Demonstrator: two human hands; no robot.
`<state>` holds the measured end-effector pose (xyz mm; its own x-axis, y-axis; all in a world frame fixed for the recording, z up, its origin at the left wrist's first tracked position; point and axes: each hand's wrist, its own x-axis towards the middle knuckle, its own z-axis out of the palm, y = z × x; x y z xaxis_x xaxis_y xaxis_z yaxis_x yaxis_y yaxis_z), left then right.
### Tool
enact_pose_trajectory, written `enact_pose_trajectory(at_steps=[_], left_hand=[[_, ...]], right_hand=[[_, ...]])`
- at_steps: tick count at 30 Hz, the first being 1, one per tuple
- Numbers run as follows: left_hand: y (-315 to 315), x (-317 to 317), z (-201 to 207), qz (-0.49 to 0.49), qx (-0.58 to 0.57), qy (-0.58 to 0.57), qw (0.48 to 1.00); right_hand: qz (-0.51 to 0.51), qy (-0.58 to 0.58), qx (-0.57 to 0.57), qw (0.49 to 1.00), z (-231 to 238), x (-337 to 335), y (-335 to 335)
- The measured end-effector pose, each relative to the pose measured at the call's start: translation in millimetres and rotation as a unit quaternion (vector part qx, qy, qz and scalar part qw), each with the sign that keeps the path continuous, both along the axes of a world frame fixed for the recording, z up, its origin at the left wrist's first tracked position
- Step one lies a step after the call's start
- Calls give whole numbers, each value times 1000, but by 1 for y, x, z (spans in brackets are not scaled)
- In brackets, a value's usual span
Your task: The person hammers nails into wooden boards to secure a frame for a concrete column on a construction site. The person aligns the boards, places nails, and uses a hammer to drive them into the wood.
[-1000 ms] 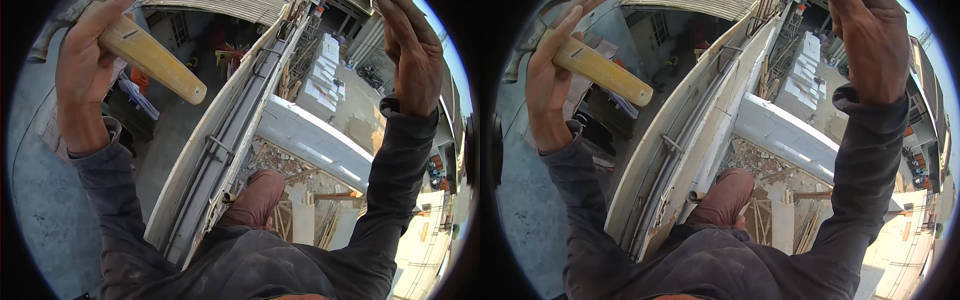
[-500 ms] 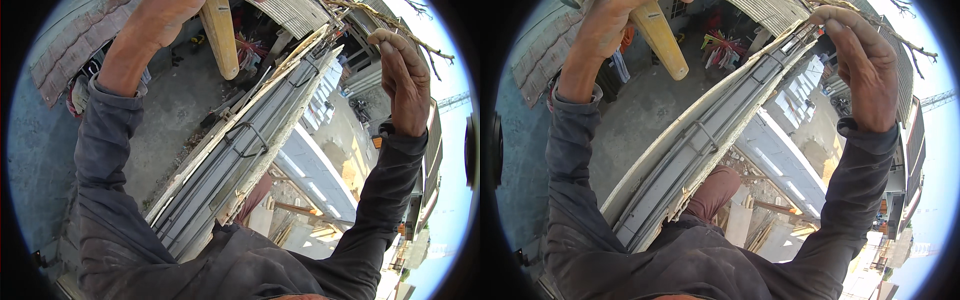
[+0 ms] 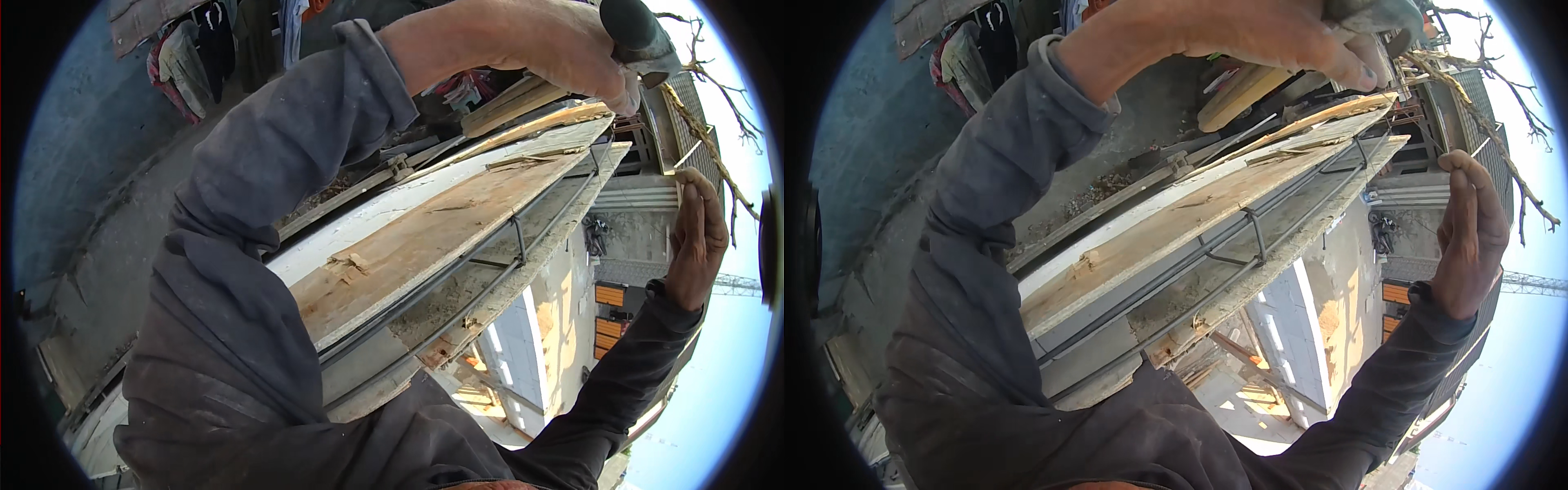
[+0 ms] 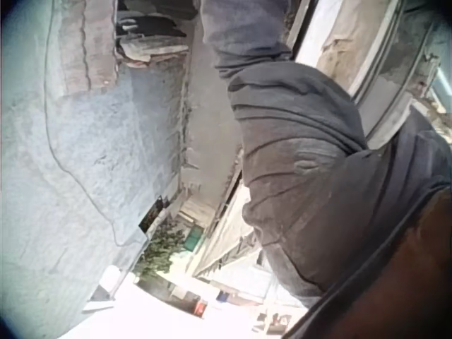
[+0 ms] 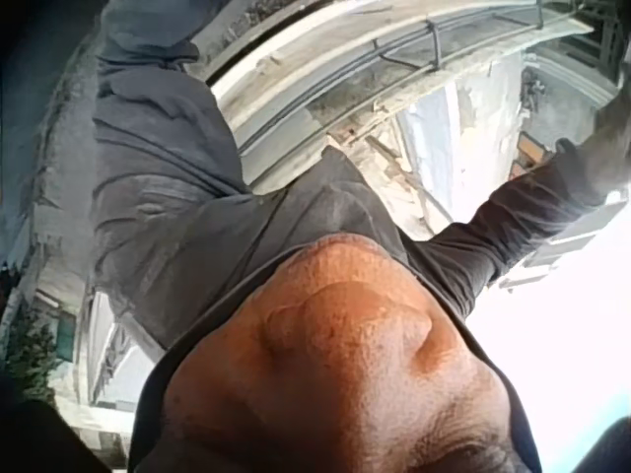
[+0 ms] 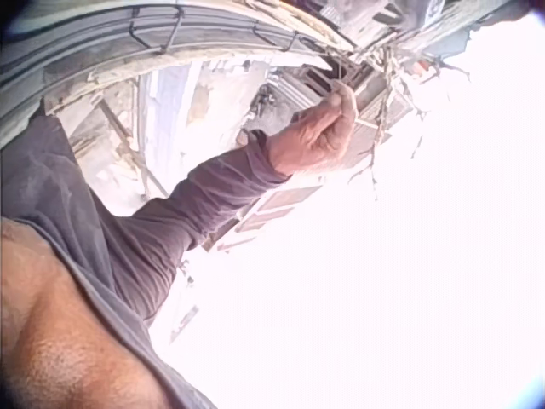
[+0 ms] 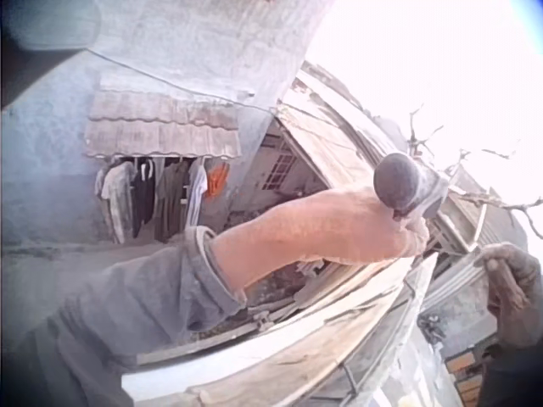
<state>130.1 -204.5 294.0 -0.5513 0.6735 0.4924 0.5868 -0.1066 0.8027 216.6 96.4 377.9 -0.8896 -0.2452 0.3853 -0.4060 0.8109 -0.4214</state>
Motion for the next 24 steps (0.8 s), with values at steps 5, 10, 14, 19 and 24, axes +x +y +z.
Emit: enact_pose_trajectory(at_steps=[5,10,14,19,24], left_hand=[[53,-72,-67,-132,50,-71,987],[16,-58,-116,24,87,-198,976],[12,-80,-177,89,103,-236,962],[2,-80,-218,92,23,-269,958],[15,-74,-215,94,-22,-303,948]], right_hand=[[-56,149,5,987,15,-22,54],[-145,203,31,968,40,-8,122],[-180,186,71,963,31,2,149],[-286,175,180,925,28,-5,152],[-427,64,475,767,18,-13,183]])
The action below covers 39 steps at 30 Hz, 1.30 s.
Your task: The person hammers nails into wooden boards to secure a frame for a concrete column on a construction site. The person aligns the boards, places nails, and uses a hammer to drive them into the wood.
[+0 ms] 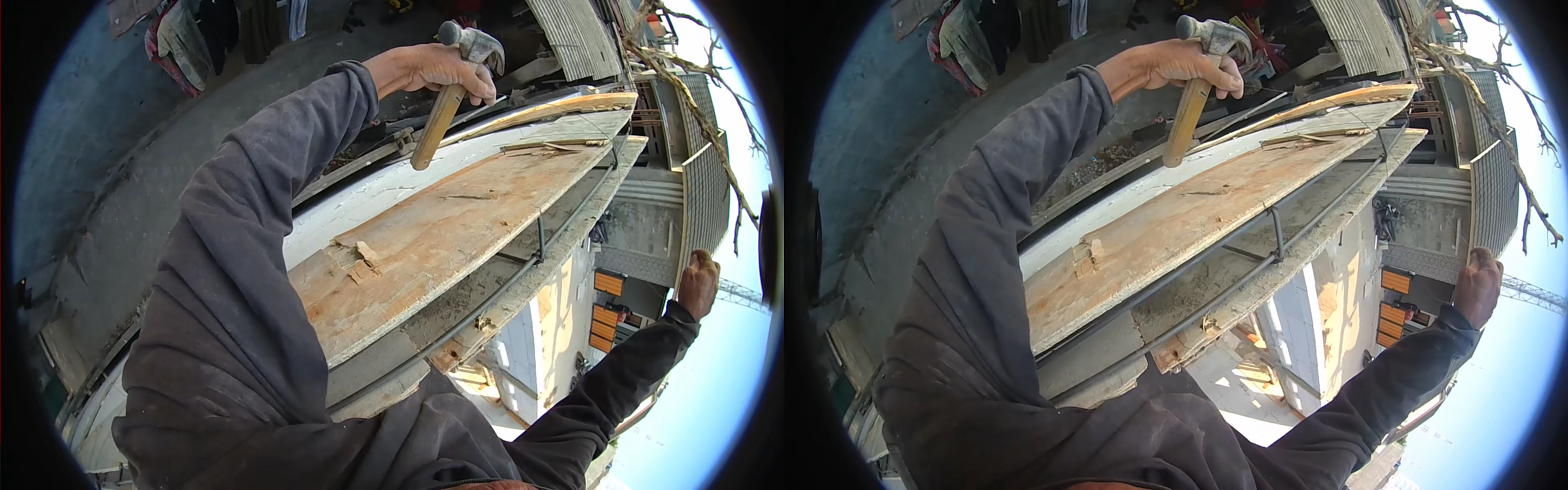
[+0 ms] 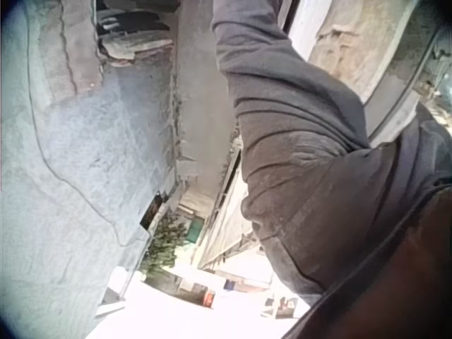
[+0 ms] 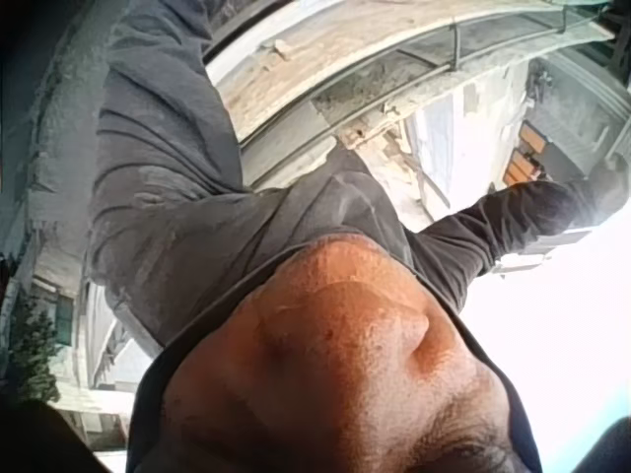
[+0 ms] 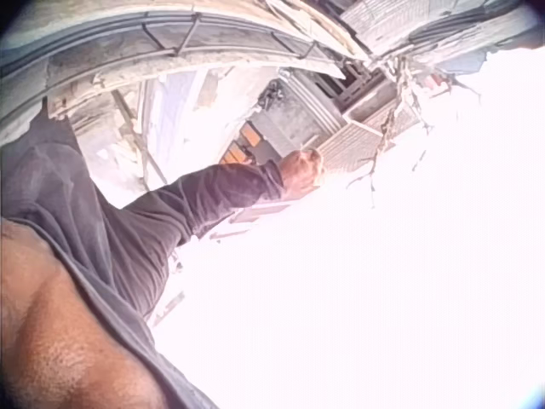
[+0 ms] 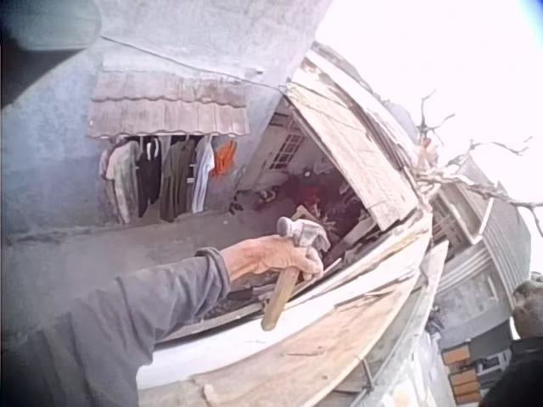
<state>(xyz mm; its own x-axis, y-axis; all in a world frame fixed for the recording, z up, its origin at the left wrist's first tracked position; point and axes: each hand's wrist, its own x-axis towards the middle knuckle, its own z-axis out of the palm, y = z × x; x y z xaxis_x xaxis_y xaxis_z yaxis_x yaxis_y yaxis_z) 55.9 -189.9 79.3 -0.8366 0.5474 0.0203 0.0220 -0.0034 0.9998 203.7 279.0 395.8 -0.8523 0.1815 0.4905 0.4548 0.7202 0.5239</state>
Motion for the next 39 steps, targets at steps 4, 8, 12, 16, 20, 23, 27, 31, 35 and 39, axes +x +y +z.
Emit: enact_pose_trajectory(at_steps=[4,8,12,16,20,23,27,31,35,39], left_hand=[[5,6,-11,-8,36,6,999],[25,5,3,-55,36,-6,998],[48,-3,0,-59,72,-25,995],[47,-10,-10,-27,68,-17,997],[40,-27,-28,-69,46,-20,996],[39,-27,-45,-59,-34,-38,997],[41,-15,-64,-69,26,-79,994],[48,-15,-72,-37,20,-94,995],[52,-14,-82,-43,31,-82,995],[65,0,-83,-28,27,-73,997]], right_hand=[[381,-2,-83,921,-88,-38,-118],[543,-67,-207,811,-140,-67,-204],[501,-170,-230,817,-144,-87,-216],[432,-278,-207,833,-132,-92,-228],[374,-365,-145,840,-125,-109,-238],[367,-432,-155,809,-128,-125,-228],[412,-344,-115,836,-132,-128,-228],[363,-270,-38,891,-121,-133,-212],[358,-234,3,904,-114,-132,-193],[370,-228,4,900,-91,-132,-175]])
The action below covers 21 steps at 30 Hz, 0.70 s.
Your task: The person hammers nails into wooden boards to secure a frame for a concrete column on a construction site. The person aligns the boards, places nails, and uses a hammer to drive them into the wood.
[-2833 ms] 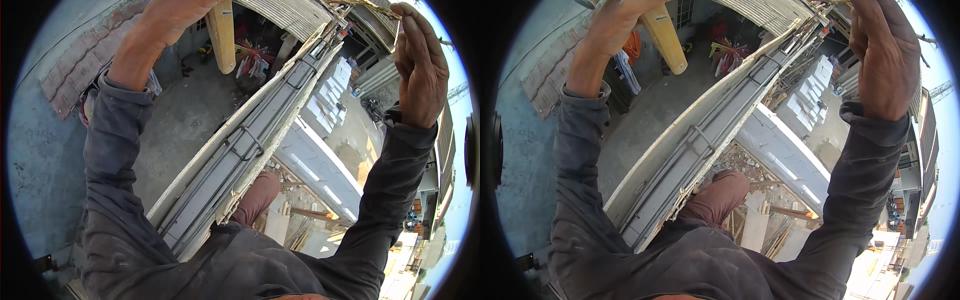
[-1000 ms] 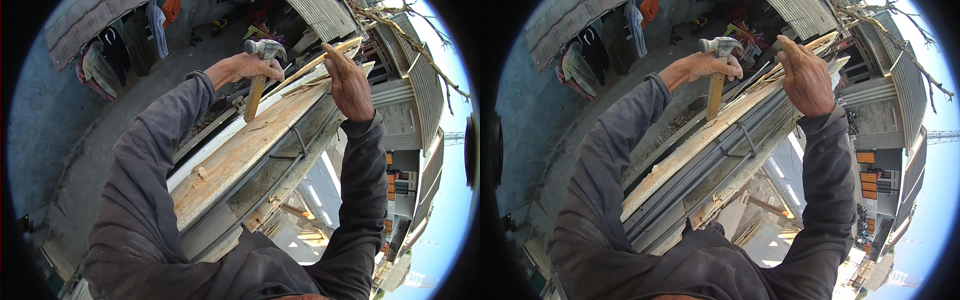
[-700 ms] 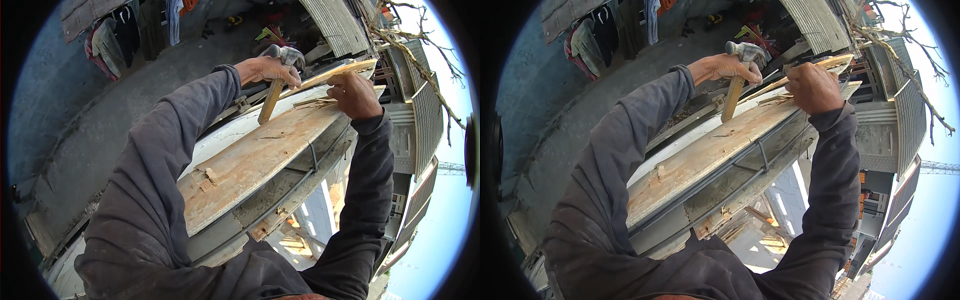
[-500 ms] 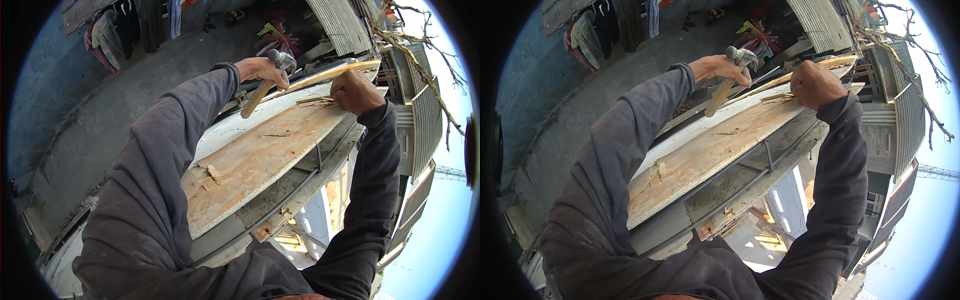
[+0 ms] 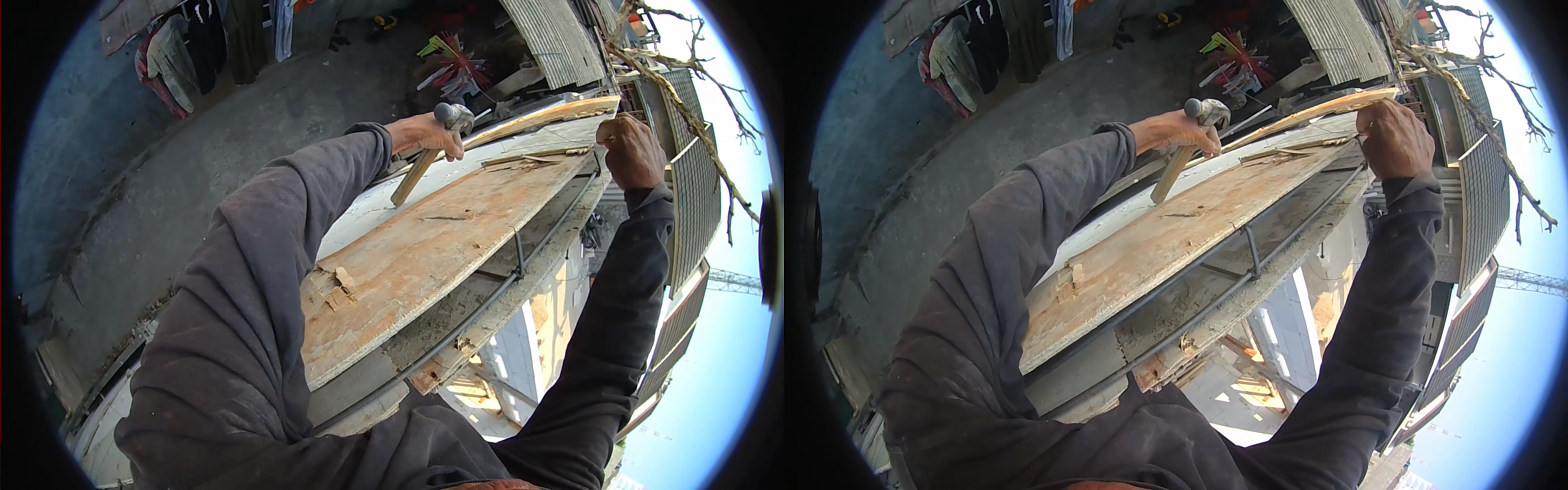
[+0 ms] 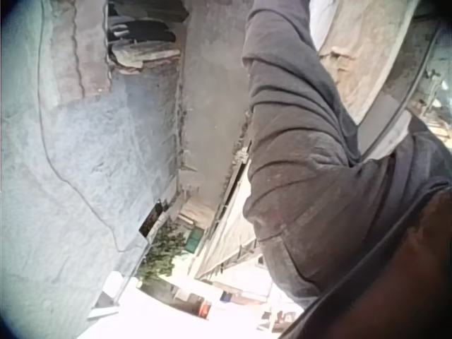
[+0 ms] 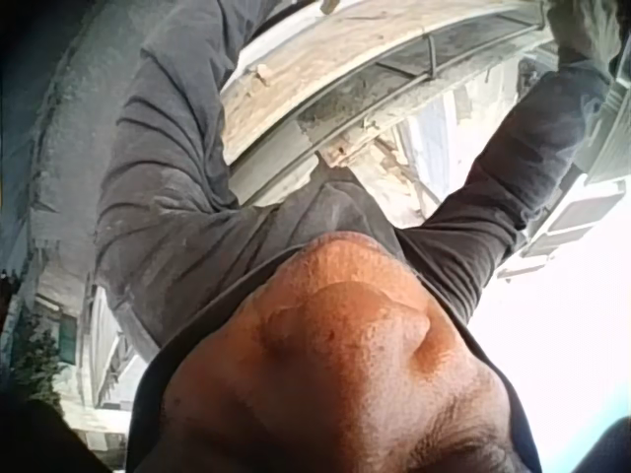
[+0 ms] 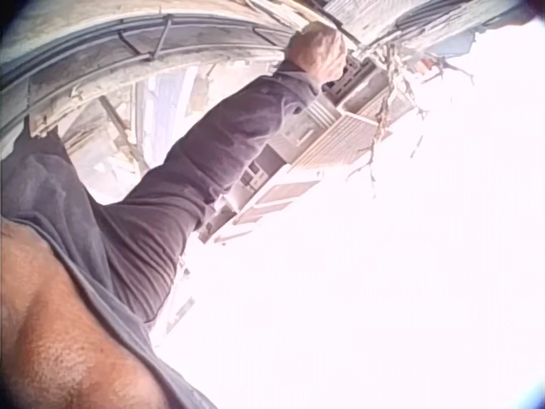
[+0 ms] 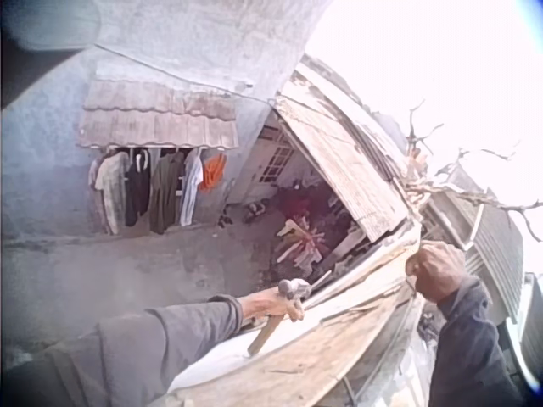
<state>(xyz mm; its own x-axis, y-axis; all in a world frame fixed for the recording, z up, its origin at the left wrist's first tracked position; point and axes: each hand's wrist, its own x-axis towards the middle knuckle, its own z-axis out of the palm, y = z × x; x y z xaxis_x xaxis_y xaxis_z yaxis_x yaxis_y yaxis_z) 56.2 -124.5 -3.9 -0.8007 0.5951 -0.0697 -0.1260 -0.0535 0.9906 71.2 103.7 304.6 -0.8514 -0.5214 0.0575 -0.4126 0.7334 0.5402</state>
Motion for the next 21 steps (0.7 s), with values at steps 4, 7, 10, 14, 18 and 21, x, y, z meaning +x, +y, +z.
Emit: enact_pose_trajectory(at_steps=[4,7,10,14,18,21], left_hand=[[-3,5,0,24,3,5,1000],[-9,2,4,20,-6,-16,1000],[-19,1,8,13,-11,-47,999],[-39,-4,-1,46,20,-108,993],[-43,-2,11,44,40,-75,995],[-32,2,22,20,-1,-17,1000]], right_hand=[[56,5,-19,998,-6,15,-18],[34,46,-1,998,-14,22,-33],[60,70,36,995,-18,21,-29],[103,78,45,991,-15,22,-36],[134,34,67,988,-20,28,-54],[108,30,94,989,-24,30,-71]])
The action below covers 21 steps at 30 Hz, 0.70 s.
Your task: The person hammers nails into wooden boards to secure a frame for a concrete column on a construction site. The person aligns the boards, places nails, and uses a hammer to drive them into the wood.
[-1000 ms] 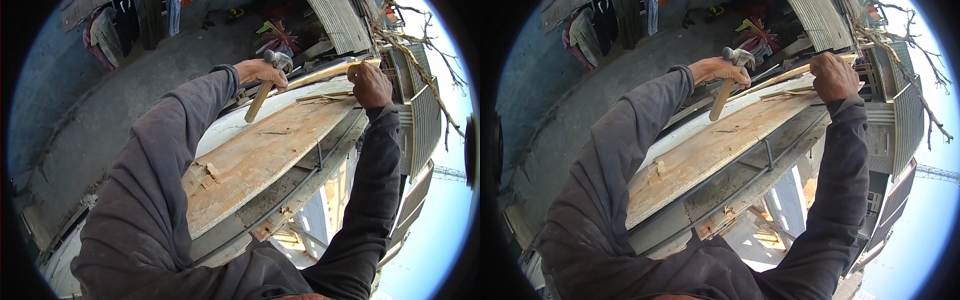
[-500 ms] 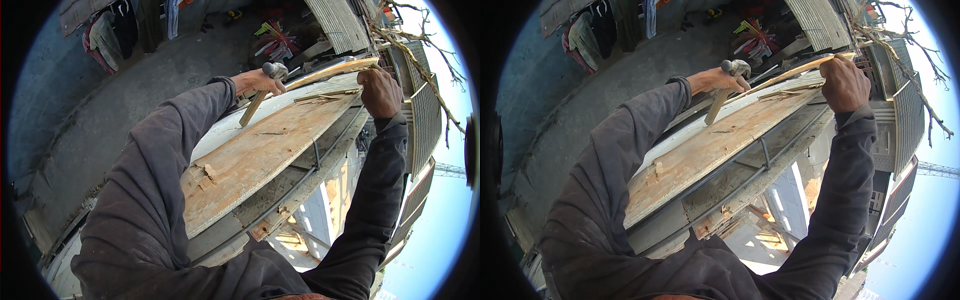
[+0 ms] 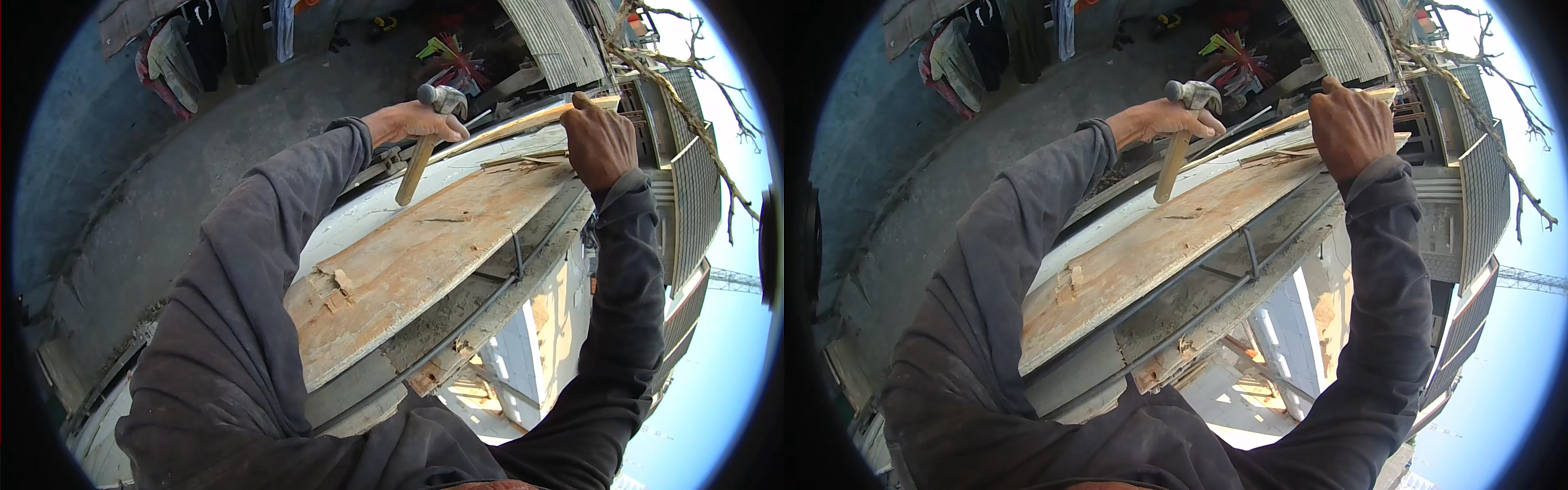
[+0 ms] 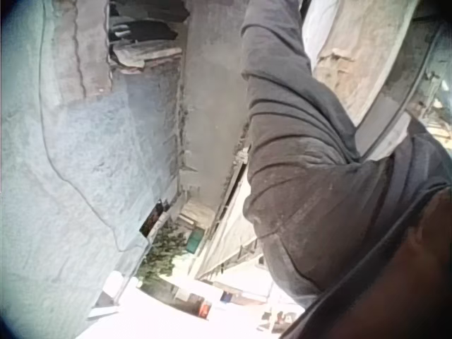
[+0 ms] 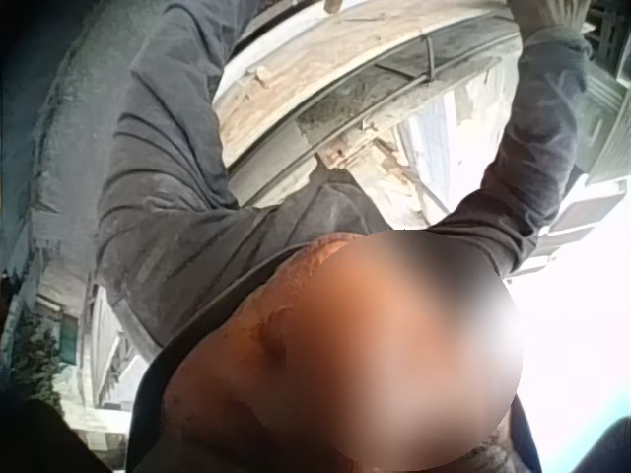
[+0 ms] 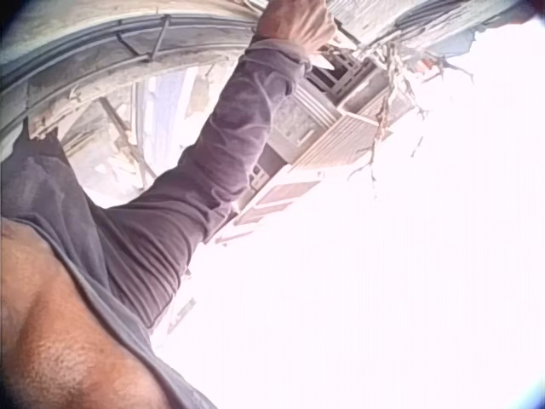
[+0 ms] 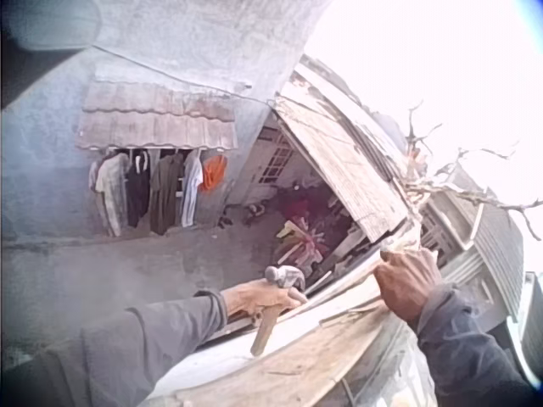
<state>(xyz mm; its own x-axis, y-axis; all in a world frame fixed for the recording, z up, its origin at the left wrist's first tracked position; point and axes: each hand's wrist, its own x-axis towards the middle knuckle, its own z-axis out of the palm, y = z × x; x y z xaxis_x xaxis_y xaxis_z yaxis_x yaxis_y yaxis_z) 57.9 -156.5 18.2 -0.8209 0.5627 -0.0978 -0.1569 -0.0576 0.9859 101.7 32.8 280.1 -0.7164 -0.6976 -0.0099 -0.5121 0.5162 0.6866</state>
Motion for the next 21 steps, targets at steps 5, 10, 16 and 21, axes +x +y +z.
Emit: enact_pose_trajectory(at_steps=[5,10,16,21], left_hand=[[15,16,12,-39,-48,56,997],[23,19,-1,-47,-9,72,996],[29,31,21,-3,-80,134,988],[29,20,-3,39,-29,89,995]], right_hand=[[-4,-6,10,1000,-4,-4,-9],[24,-27,2,999,0,-7,-4],[14,-20,-20,999,5,-7,3],[10,-41,-29,999,-3,-16,-6]])
